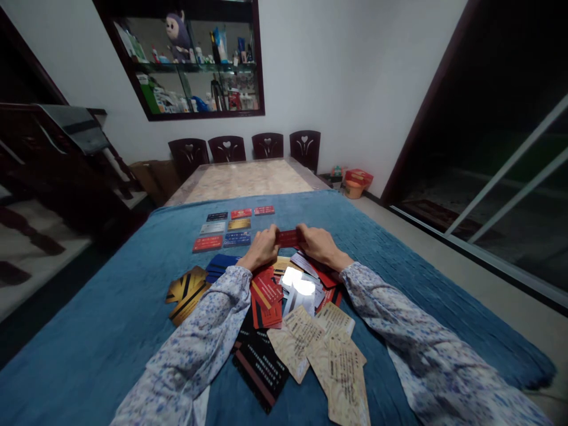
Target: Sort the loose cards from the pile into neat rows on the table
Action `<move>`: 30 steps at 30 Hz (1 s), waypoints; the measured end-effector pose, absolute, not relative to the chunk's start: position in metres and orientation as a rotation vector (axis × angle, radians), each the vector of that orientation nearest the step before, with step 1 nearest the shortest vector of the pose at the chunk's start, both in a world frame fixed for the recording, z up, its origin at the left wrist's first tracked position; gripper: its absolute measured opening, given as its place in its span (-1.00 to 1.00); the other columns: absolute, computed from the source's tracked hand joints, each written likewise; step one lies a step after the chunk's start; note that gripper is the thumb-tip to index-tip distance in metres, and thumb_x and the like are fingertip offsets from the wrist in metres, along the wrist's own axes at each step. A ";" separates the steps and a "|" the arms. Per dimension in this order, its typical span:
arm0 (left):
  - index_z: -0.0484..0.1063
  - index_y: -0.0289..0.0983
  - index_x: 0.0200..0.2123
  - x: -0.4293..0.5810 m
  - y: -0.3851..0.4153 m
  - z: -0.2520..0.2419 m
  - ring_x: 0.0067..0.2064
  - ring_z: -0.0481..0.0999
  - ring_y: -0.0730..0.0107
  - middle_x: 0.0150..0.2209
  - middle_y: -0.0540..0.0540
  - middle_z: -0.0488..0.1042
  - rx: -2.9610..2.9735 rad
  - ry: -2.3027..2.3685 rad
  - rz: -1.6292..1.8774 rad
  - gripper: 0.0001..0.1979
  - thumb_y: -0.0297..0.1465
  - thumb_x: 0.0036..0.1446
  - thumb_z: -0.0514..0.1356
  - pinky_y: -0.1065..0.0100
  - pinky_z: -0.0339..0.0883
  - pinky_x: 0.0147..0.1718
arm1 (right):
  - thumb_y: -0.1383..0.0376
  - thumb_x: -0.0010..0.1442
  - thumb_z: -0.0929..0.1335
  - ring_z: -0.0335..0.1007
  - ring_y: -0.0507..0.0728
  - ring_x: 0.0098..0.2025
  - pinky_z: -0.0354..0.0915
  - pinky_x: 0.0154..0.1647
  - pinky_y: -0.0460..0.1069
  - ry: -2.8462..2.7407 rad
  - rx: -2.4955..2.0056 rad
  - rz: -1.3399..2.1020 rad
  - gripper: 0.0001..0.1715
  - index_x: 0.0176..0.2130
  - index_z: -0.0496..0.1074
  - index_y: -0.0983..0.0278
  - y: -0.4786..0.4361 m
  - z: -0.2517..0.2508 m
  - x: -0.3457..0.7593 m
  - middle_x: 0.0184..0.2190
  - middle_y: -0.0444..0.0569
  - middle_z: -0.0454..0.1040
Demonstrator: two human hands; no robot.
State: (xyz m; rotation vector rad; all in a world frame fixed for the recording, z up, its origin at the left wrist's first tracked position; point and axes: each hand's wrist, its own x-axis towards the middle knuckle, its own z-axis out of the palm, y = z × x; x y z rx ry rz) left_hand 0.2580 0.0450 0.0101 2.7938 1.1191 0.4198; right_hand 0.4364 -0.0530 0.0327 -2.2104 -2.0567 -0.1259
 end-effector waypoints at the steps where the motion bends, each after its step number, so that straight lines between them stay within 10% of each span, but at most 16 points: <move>1: 0.29 -0.29 0.05 0.258 0.045 0.010 -0.02 0.58 0.02 -0.06 -0.26 0.57 2.794 1.123 0.409 -0.65 -0.50 0.18 0.18 0.15 0.36 -0.03 | 0.26 0.40 0.24 0.56 0.28 0.00 0.27 -0.11 0.01 -2.054 -2.210 -0.116 -0.54 0.23 0.29 0.30 -0.052 0.032 0.437 -0.01 0.20 0.61; 30: 0.33 -0.27 0.10 0.257 0.053 0.002 0.18 0.44 -0.02 0.13 -0.28 0.48 2.655 1.073 0.480 -0.56 -0.50 0.13 0.21 0.03 0.28 0.16 | 0.21 0.35 0.35 0.40 0.30 0.17 0.27 0.08 0.08 -2.101 -2.008 -0.022 -0.41 0.29 0.29 0.37 -0.040 0.016 0.451 0.16 0.27 0.50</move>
